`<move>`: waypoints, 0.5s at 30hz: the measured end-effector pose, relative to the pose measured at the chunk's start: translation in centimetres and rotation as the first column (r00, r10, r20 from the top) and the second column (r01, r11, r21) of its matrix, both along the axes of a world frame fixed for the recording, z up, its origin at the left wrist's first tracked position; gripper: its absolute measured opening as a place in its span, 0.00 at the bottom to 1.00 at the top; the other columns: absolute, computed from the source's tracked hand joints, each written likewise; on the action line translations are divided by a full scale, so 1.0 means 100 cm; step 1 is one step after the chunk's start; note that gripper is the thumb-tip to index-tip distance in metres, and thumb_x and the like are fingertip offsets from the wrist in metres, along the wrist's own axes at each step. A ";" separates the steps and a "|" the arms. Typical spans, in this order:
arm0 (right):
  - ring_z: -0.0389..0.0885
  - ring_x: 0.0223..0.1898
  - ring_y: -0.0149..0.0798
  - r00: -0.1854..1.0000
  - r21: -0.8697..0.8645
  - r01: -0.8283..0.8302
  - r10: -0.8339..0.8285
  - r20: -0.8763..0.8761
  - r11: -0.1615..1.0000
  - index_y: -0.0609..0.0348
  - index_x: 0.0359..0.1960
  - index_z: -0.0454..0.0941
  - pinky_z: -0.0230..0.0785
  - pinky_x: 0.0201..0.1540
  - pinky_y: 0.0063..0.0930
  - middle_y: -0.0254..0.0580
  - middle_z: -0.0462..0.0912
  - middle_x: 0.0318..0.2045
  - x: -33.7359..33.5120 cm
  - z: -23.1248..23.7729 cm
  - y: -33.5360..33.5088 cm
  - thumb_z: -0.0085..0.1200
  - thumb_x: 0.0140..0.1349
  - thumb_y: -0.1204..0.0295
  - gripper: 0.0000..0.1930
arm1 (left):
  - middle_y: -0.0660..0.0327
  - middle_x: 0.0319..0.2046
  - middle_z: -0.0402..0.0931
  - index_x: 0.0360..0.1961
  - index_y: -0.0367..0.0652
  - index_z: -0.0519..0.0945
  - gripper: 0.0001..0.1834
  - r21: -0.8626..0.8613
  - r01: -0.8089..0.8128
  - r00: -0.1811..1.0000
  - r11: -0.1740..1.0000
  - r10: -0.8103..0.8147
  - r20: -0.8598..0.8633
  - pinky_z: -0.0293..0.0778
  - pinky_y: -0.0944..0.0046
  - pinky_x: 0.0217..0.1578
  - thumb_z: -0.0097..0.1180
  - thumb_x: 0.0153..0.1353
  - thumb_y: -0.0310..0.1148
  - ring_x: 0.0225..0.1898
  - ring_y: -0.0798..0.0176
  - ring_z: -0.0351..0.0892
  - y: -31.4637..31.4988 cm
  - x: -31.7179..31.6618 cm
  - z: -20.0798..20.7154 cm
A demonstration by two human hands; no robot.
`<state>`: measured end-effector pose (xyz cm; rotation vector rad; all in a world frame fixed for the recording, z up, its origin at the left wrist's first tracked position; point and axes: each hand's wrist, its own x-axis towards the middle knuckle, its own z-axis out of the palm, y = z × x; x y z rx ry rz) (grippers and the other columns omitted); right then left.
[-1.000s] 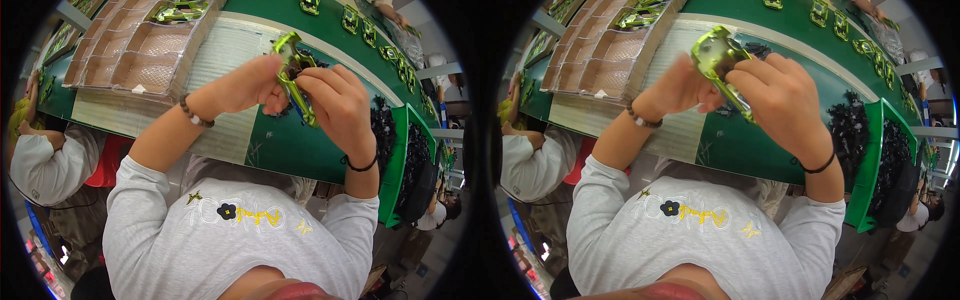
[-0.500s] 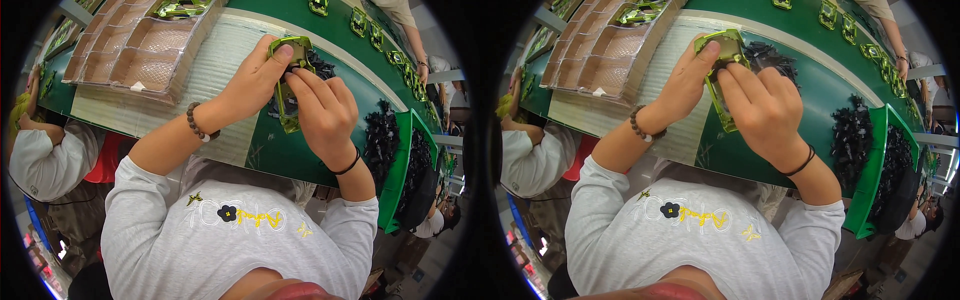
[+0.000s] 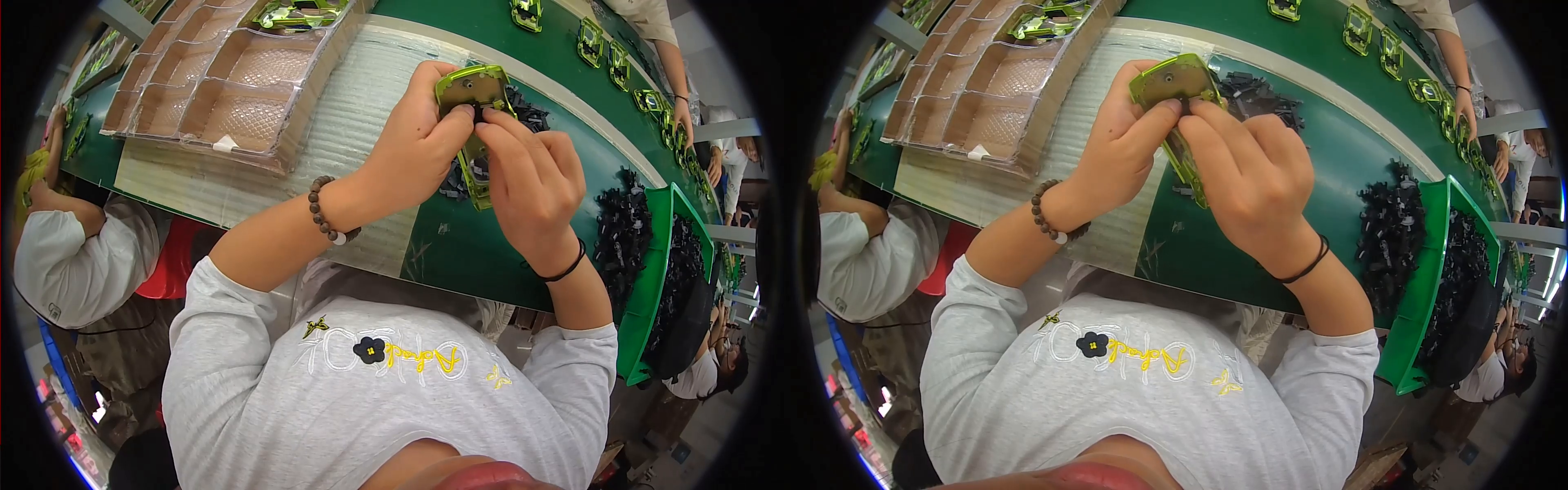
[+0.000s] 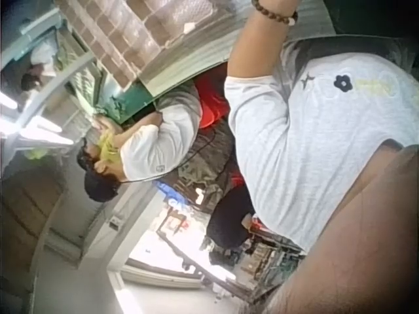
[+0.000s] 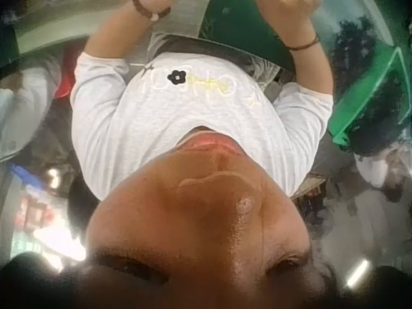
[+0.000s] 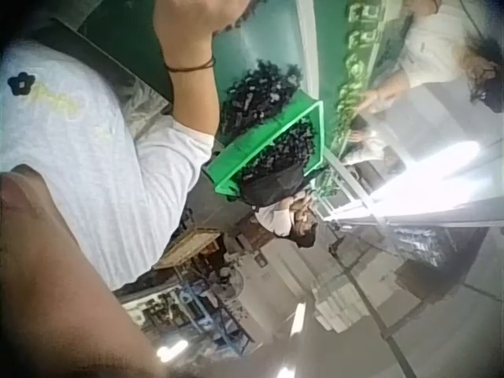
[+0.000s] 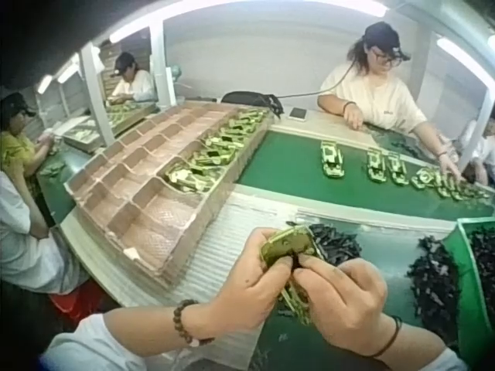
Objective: The person assembles green plastic toy car bodies by inserting internal components into them by hand.
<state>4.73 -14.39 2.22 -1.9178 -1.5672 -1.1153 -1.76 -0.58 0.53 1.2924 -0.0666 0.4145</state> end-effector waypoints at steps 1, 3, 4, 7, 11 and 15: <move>0.70 0.24 0.35 0.998 0.084 -0.053 0.055 -0.017 0.995 0.59 0.34 0.78 0.66 0.28 0.22 0.38 0.80 0.37 0.003 -0.002 0.000 0.56 0.44 0.78 0.12 | 0.60 0.36 0.68 0.47 0.33 0.60 0.14 0.033 -0.015 1.000 0.999 0.015 0.009 0.67 0.72 0.36 0.42 0.60 0.25 0.36 0.75 0.66 0.000 0.000 0.001; 0.72 0.26 0.36 0.964 0.221 -0.071 0.124 -0.234 0.973 0.60 0.37 0.76 0.68 0.30 0.22 0.39 0.79 0.38 0.000 0.003 0.005 0.55 0.48 0.78 0.12 | 0.61 0.34 0.69 0.46 0.34 0.61 0.14 -0.037 -0.016 1.000 0.999 0.016 0.015 0.67 0.72 0.34 0.42 0.60 0.25 0.34 0.75 0.66 -0.004 0.000 0.004; 0.74 0.28 0.36 0.877 0.355 -0.056 0.216 -0.429 0.933 0.61 0.40 0.75 0.69 0.33 0.21 0.41 0.79 0.39 -0.002 0.004 0.009 0.54 0.53 0.78 0.12 | 0.62 0.33 0.69 0.45 0.34 0.61 0.13 -0.106 -0.016 1.000 0.994 0.018 0.019 0.67 0.73 0.33 0.43 0.59 0.24 0.33 0.75 0.66 -0.005 0.000 0.005; 0.75 0.33 0.32 0.216 0.488 0.028 0.471 -0.855 0.872 0.64 0.45 0.72 0.69 0.36 0.20 0.43 0.78 0.41 -0.004 -0.008 0.014 0.52 0.59 0.75 0.13 | 0.64 0.29 0.70 0.42 0.34 0.64 0.10 0.085 -0.024 0.999 0.996 0.027 -0.042 0.67 0.74 0.30 0.44 0.59 0.24 0.30 0.77 0.67 -0.002 -0.001 0.000; 0.69 0.23 0.18 0.333 0.318 0.006 0.298 -0.895 0.948 0.65 0.43 0.74 0.62 0.24 0.15 0.34 0.78 0.25 -0.010 -0.013 0.012 0.51 0.60 0.74 0.11 | 0.66 0.27 0.71 0.38 0.35 0.67 0.07 0.159 -0.080 0.996 0.984 0.085 -0.022 0.67 0.75 0.28 0.46 0.58 0.23 0.27 0.77 0.68 -0.009 -0.003 0.000; 0.68 0.25 0.18 0.020 0.339 -0.138 0.345 -0.938 0.931 0.64 0.46 0.75 0.63 0.26 0.14 0.31 0.79 0.28 0.017 0.009 -0.001 0.55 0.59 0.70 0.14 | 0.61 0.31 0.76 0.37 0.36 0.73 0.08 -0.222 -0.042 0.984 0.974 0.001 -0.179 0.72 0.73 0.33 0.51 0.55 0.22 0.32 0.72 0.75 -0.001 -0.001 0.009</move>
